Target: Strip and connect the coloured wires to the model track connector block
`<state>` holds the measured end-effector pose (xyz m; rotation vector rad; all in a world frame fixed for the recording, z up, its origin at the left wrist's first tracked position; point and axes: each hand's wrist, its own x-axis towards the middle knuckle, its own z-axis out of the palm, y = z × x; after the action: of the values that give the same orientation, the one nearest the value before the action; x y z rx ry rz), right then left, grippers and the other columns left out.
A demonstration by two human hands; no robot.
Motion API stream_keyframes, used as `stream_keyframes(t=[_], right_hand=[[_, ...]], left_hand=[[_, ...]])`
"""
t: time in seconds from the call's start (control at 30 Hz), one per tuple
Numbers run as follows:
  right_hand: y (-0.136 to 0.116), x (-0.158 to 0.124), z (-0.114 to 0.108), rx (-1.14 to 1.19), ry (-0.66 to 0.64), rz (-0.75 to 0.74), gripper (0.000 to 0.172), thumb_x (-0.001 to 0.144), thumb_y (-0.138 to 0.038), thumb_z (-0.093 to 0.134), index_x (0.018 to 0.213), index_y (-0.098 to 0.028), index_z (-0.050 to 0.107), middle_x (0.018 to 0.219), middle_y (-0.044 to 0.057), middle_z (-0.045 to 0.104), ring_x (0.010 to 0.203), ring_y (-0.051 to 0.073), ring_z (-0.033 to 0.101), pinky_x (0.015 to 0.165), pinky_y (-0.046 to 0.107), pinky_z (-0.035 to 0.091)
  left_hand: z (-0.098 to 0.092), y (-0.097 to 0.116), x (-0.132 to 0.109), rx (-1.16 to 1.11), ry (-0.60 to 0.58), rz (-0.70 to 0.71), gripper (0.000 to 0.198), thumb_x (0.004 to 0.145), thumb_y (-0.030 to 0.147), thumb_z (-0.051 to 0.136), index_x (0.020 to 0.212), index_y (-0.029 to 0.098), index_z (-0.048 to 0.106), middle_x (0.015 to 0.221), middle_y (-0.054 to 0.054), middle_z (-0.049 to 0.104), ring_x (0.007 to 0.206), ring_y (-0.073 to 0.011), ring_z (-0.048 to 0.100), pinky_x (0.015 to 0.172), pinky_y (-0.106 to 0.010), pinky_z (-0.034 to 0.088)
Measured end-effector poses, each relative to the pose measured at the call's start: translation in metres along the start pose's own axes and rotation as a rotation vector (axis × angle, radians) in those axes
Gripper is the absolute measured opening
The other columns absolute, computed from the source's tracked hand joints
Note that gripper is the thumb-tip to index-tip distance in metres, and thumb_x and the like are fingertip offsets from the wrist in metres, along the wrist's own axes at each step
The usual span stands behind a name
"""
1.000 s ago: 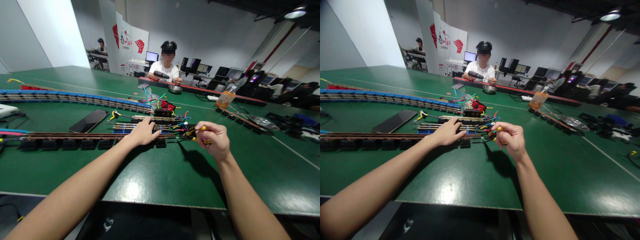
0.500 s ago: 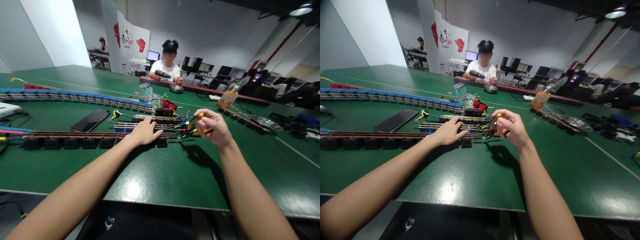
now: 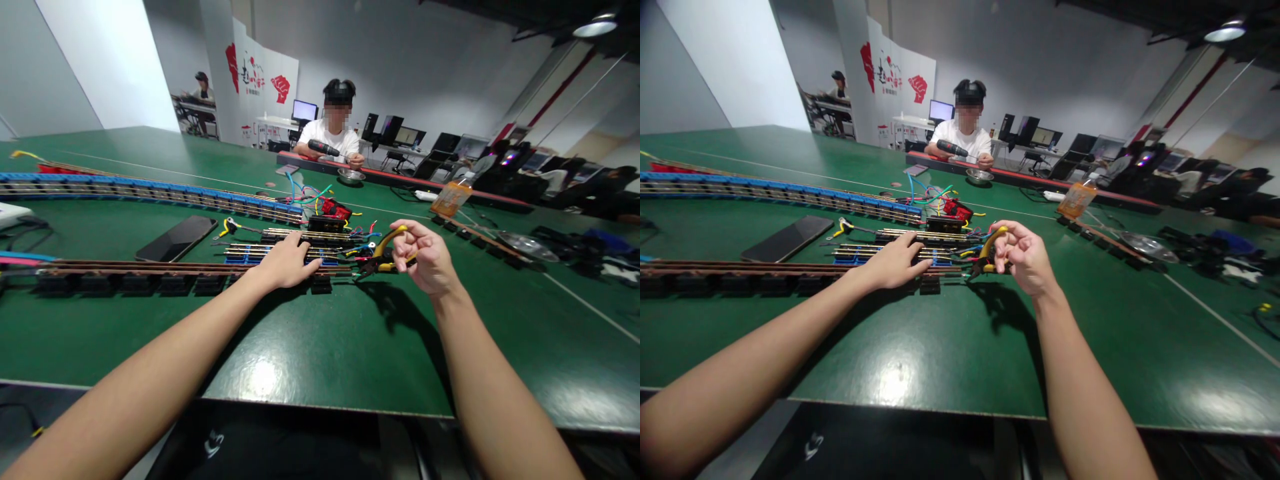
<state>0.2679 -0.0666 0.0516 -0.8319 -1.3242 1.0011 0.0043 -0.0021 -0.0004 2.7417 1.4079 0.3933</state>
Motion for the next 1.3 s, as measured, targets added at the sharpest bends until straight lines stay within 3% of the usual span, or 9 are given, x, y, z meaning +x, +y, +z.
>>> stream_keyframes(t=[0.13,0.23,0.33,0.43,0.5,0.6,1.0,1.17,1.3], right_hand=[[0.002,-0.001,0.003,-0.107,0.026,-0.083,0.066,0.050,-0.061,0.090,0.095,-0.018,0.067,0.057,-0.006,0.059,0.041,0.011,0.057,0.039,0.021,0.045],[0.004,-0.005,0.007,-0.278,0.078,-0.204,0.065,0.062,-0.073,0.078,0.095,-0.018,0.066,0.055,-0.005,0.058,0.044,0.013,0.058,0.045,0.024,0.047],[0.005,-0.009,0.009,-0.568,0.236,-0.380,0.052,0.081,-0.069,0.064,0.091,-0.019,0.070,0.058,-0.003,0.053,0.048,0.011,0.051,0.046,0.023,0.041],[0.006,-0.011,0.010,-0.774,0.380,-0.531,0.044,0.086,-0.062,0.059,0.082,-0.020,0.073,0.077,0.003,0.055,0.066,0.013,0.053,0.053,0.024,0.041],[0.007,-0.011,0.010,-0.766,0.372,-0.520,0.041,0.087,-0.059,0.057,0.081,-0.021,0.071,0.088,0.004,0.057,0.071,0.014,0.054,0.055,0.025,0.042],[0.010,-0.011,0.010,-0.693,0.337,-0.412,0.039,0.088,-0.058,0.054,0.083,-0.020,0.066,0.080,0.002,0.061,0.062,0.013,0.052,0.054,0.025,0.039],[0.018,-0.014,0.028,-0.727,0.559,-0.402,0.038,0.090,-0.056,0.049,0.078,-0.021,0.057,0.061,-0.003,0.050,0.050,0.011,0.045,0.049,0.025,0.036],[0.018,-0.016,0.032,-0.658,0.428,-0.379,0.029,0.088,-0.050,0.056,0.090,-0.021,0.056,0.073,-0.003,0.052,0.051,0.009,0.049,0.049,0.023,0.038],[0.024,-0.018,0.037,-0.589,0.363,-0.481,0.026,0.087,-0.042,0.060,0.103,-0.024,0.053,0.090,0.001,0.056,0.052,0.008,0.049,0.046,0.023,0.041]], left_hand=[[0.000,0.000,0.000,0.010,-0.010,-0.005,0.068,0.097,0.058,0.032,0.128,0.005,0.061,0.149,-0.025,0.043,0.138,-0.0364,0.046,0.114,-0.044,0.037],[0.000,0.000,0.000,0.012,-0.011,-0.003,0.068,0.097,0.059,0.032,0.128,0.005,0.061,0.149,-0.025,0.042,0.138,-0.0366,0.045,0.114,-0.045,0.037],[0.000,0.000,0.000,0.014,-0.006,0.006,0.068,0.097,0.059,0.031,0.127,0.005,0.062,0.147,-0.025,0.044,0.136,-0.0364,0.046,0.113,-0.046,0.038],[-0.001,0.000,0.000,0.024,-0.008,0.006,0.069,0.098,0.059,0.030,0.126,0.005,0.062,0.146,-0.025,0.045,0.135,-0.0368,0.046,0.112,-0.046,0.039],[-0.001,0.000,0.000,0.025,-0.011,0.006,0.068,0.098,0.058,0.030,0.127,0.005,0.062,0.146,-0.025,0.045,0.135,-0.0370,0.047,0.111,-0.046,0.040],[-0.001,0.001,0.000,0.025,-0.009,0.011,0.068,0.098,0.058,0.031,0.127,0.005,0.062,0.146,-0.025,0.045,0.134,-0.0370,0.048,0.111,-0.046,0.040],[0.000,0.001,0.001,0.014,-0.011,-0.001,0.067,0.098,0.057,0.033,0.128,0.004,0.061,0.149,-0.026,0.042,0.137,-0.0375,0.045,0.113,-0.046,0.038],[-0.001,0.001,0.000,0.003,-0.017,-0.008,0.068,0.098,0.057,0.033,0.129,0.004,0.061,0.150,-0.026,0.041,0.139,-0.0378,0.043,0.114,-0.046,0.037],[-0.001,0.001,0.001,0.010,-0.016,-0.007,0.068,0.098,0.058,0.032,0.128,0.005,0.061,0.149,-0.025,0.043,0.139,-0.0367,0.043,0.112,-0.046,0.039]])
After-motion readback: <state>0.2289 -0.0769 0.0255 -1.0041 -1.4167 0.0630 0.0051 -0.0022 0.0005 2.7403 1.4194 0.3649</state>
